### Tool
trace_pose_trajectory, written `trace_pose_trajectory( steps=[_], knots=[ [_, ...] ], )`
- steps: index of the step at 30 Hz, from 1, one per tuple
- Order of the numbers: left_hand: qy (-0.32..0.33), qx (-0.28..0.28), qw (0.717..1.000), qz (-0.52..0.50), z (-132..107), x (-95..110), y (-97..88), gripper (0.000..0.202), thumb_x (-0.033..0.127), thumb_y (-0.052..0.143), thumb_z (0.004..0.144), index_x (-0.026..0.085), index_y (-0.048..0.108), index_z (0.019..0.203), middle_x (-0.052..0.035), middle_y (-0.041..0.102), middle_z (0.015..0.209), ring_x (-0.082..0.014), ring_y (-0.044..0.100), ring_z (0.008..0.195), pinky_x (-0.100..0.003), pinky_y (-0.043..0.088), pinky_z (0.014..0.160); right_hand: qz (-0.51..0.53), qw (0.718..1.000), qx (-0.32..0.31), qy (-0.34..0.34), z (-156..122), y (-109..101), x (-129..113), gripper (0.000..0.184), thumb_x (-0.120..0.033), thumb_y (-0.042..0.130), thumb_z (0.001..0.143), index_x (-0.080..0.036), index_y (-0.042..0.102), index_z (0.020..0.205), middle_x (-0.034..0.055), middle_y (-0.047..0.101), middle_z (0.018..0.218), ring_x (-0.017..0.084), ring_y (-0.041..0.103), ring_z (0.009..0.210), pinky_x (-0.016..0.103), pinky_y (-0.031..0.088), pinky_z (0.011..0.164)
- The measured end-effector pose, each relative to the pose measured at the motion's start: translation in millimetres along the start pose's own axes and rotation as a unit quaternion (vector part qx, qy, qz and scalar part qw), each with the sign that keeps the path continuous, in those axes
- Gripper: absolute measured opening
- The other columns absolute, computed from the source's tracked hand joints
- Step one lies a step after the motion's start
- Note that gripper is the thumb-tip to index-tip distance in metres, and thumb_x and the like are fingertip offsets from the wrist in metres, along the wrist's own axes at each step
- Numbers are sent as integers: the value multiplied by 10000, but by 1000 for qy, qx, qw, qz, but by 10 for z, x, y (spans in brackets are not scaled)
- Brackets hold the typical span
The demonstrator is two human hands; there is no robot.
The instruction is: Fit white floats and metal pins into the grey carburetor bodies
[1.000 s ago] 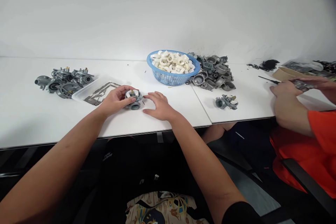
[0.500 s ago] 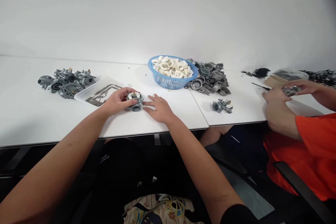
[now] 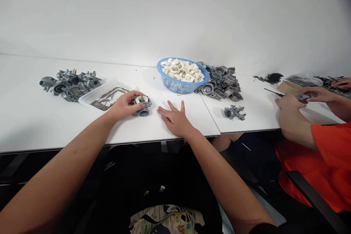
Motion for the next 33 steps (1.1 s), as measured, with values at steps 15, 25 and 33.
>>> trace_pose_trajectory(
  steps=[15, 25, 33],
  knots=[
    [2, 1, 999, 37, -7, -32, -31, 487, 468, 825, 785, 215, 697, 1181, -58, 701, 950, -179, 618, 742, -308, 527, 620, 162, 983, 23, 85, -138, -237, 435, 167, -409, 751, 851, -261, 744, 774, 14, 633, 1473, 311, 326, 1568, 580, 121, 1285],
    [-1, 7, 1000, 30, -18, 10, -16, 522, 476, 858, 728, 218, 715, 1159, -66, 731, 965, -208, 661, 745, -337, 554, 627, 75, 994, 44, 64, -182, -189, 375, 169, -331, 629, 955, -233, 681, 827, 40, 663, 1370, 281, 396, 1503, 606, 44, 1284],
    [-9, 0, 999, 42, -10, 4, -20, 508, 493, 841, 752, 221, 711, 1162, -40, 684, 867, -187, 627, 708, -319, 537, 619, 28, 994, 106, 10, -228, -189, 322, 121, -263, 540, 985, -227, 633, 915, 82, 694, 1142, 260, 545, 1206, 470, 363, 1166]
  ],
)
Point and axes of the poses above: each hand's wrist, its own z-axis towards the middle knuckle, its own y-axis out of the palm, x = y × z, the point moved 7 cm from there along z, towards the middle knuckle
